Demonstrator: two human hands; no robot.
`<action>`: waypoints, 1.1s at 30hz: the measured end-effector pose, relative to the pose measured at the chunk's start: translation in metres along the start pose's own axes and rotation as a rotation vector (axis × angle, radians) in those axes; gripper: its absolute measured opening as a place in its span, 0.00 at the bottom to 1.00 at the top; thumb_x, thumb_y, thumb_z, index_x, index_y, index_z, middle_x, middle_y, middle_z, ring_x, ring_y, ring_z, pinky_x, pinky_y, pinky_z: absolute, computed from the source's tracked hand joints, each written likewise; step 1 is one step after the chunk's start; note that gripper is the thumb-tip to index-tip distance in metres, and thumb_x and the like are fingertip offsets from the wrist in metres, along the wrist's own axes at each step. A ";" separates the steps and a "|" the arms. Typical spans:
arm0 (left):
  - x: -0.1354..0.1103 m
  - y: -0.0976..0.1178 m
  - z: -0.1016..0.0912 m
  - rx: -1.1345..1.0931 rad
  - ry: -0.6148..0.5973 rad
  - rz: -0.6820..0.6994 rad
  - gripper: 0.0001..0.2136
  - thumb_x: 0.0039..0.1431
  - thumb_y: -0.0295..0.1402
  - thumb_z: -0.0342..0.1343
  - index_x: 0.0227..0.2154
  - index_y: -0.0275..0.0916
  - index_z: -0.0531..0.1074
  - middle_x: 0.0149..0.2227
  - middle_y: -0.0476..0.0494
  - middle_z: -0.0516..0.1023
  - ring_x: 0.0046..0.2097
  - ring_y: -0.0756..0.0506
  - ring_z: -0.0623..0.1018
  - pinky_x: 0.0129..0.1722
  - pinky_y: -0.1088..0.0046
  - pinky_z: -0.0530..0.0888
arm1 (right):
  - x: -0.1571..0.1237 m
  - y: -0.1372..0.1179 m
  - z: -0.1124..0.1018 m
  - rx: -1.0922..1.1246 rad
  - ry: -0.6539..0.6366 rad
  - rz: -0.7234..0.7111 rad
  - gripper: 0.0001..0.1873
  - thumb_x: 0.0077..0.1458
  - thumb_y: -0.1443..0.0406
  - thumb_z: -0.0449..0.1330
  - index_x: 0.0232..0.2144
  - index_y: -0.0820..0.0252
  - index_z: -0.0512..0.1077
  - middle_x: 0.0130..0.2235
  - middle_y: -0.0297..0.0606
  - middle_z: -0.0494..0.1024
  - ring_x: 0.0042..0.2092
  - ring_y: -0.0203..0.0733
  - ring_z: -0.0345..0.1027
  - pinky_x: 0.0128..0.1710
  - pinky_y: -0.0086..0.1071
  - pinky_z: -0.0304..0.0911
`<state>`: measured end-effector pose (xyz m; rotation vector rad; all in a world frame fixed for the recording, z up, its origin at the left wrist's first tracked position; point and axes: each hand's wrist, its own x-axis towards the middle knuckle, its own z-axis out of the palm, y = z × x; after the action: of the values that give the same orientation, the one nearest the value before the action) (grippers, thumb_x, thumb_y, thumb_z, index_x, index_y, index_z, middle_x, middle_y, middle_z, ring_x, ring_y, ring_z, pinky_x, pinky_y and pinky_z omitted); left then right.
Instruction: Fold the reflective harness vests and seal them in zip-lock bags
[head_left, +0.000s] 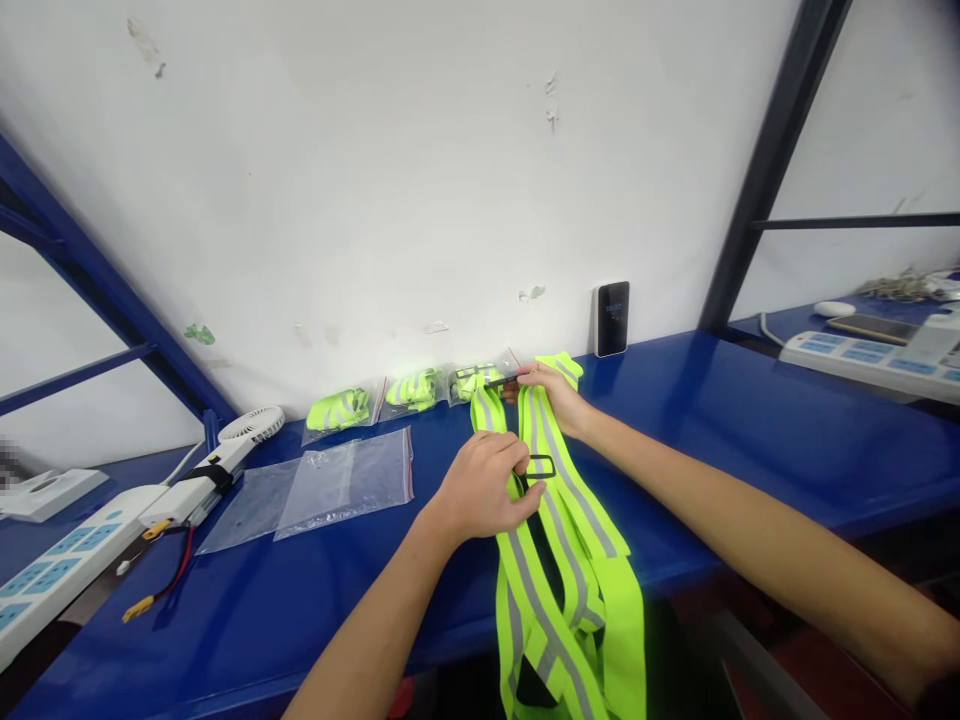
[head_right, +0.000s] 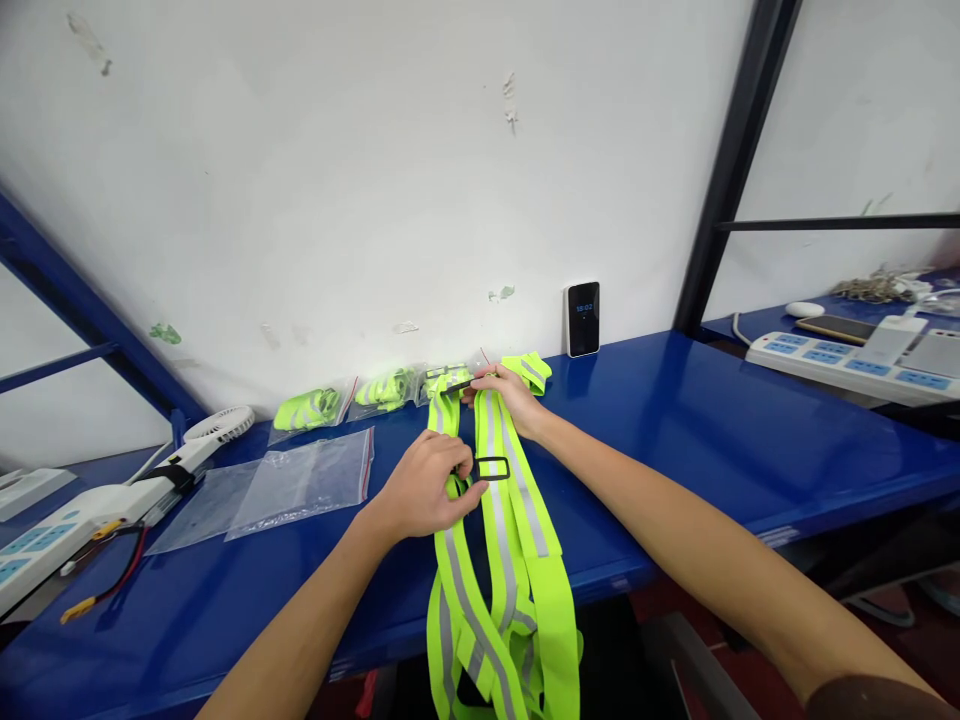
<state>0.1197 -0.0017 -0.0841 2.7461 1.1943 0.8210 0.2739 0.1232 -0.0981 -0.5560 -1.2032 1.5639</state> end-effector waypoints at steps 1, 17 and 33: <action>0.000 -0.002 0.000 0.022 -0.041 -0.059 0.09 0.55 0.39 0.56 0.24 0.41 0.68 0.26 0.45 0.73 0.32 0.43 0.73 0.38 0.65 0.63 | 0.000 0.001 -0.001 -0.093 -0.026 -0.008 0.09 0.45 0.63 0.65 0.32 0.55 0.70 0.29 0.33 0.79 0.37 0.46 0.75 0.47 0.44 0.66; 0.001 0.002 -0.025 0.083 -0.494 -0.268 0.20 0.49 0.54 0.58 0.27 0.40 0.76 0.31 0.43 0.77 0.37 0.40 0.76 0.33 0.69 0.66 | -0.055 -0.054 0.014 -1.370 -0.922 -0.117 0.22 0.43 0.55 0.67 0.39 0.61 0.72 0.36 0.37 0.71 0.34 0.40 0.63 0.30 0.30 0.56; -0.016 0.017 0.001 -0.037 -0.143 -0.442 0.20 0.61 0.40 0.48 0.16 0.38 0.56 0.19 0.50 0.64 0.28 0.48 0.65 0.32 0.69 0.57 | -0.061 -0.028 0.003 -0.868 -0.479 -0.020 0.18 0.44 0.57 0.69 0.26 0.60 0.64 0.22 0.25 0.62 0.25 0.31 0.55 0.26 0.27 0.54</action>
<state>0.1228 -0.0241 -0.0885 2.3230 1.6418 0.5777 0.3060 0.0651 -0.0856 -0.7227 -2.2700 1.1239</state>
